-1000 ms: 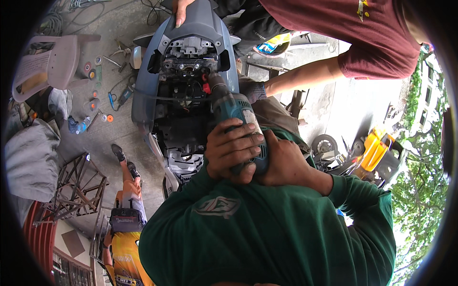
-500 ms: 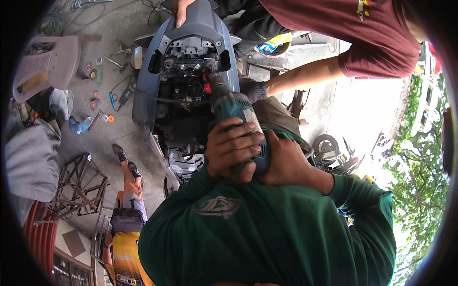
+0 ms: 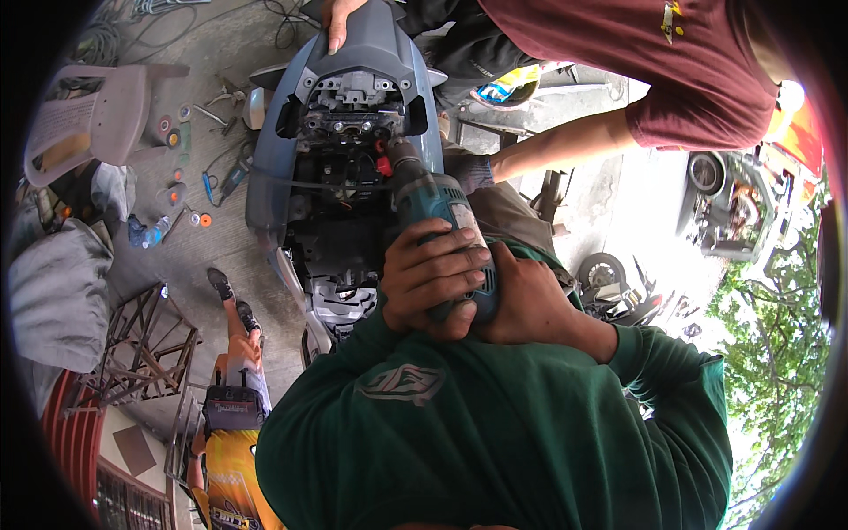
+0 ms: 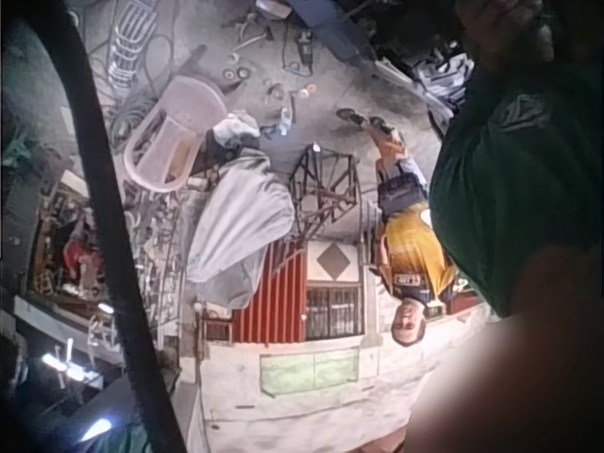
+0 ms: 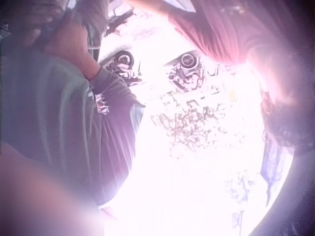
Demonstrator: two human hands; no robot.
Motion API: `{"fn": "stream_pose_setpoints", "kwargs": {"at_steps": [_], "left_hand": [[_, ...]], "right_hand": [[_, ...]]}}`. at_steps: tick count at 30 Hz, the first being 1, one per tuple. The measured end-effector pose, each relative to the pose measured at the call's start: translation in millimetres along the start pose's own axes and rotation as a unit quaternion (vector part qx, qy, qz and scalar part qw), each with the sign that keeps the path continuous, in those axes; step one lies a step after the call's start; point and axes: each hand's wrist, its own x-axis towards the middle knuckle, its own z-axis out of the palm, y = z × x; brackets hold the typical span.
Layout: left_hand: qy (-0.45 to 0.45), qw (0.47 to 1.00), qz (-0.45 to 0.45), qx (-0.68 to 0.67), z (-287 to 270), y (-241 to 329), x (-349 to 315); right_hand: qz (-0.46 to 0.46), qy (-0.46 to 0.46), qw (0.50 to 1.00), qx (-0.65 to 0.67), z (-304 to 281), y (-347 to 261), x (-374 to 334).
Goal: The person uses a cordless drill to remove screws from the front fairing of a scooter while another person assists by holding the panel. The person then moves to the rear of the scooter and continues using the drill on the seat area.
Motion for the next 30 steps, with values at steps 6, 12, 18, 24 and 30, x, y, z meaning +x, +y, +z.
{"fn": "stream_pose_setpoints", "kwargs": {"at_steps": [6,12,18,24,30], "left_hand": [[0.000,1.000,-0.005,0.004,0.7,2.1,-2.0],[0.010,1.000,0.007,0.005,2.5,0.5,-2.9],[-0.005,1.000,-0.006,0.003,-0.3,1.4,-3.0],[-0.005,1.000,0.000,0.002,0.6,1.1,-4.8],[0.003,1.000,0.003,0.003,0.6,1.0,-5.1]], "right_hand": [[-0.001,-0.003,1.000,0.003,-0.4,1.6,-0.9],[-0.006,-0.002,1.000,-0.003,-1.3,2.1,-0.3],[-0.006,-0.008,1.000,-0.001,-1.9,0.1,-0.3],[0.013,-0.015,1.000,-0.011,-2.6,-1.5,-0.9],[0.024,-0.023,0.999,-0.015,-3.4,-2.3,-0.5]]}}
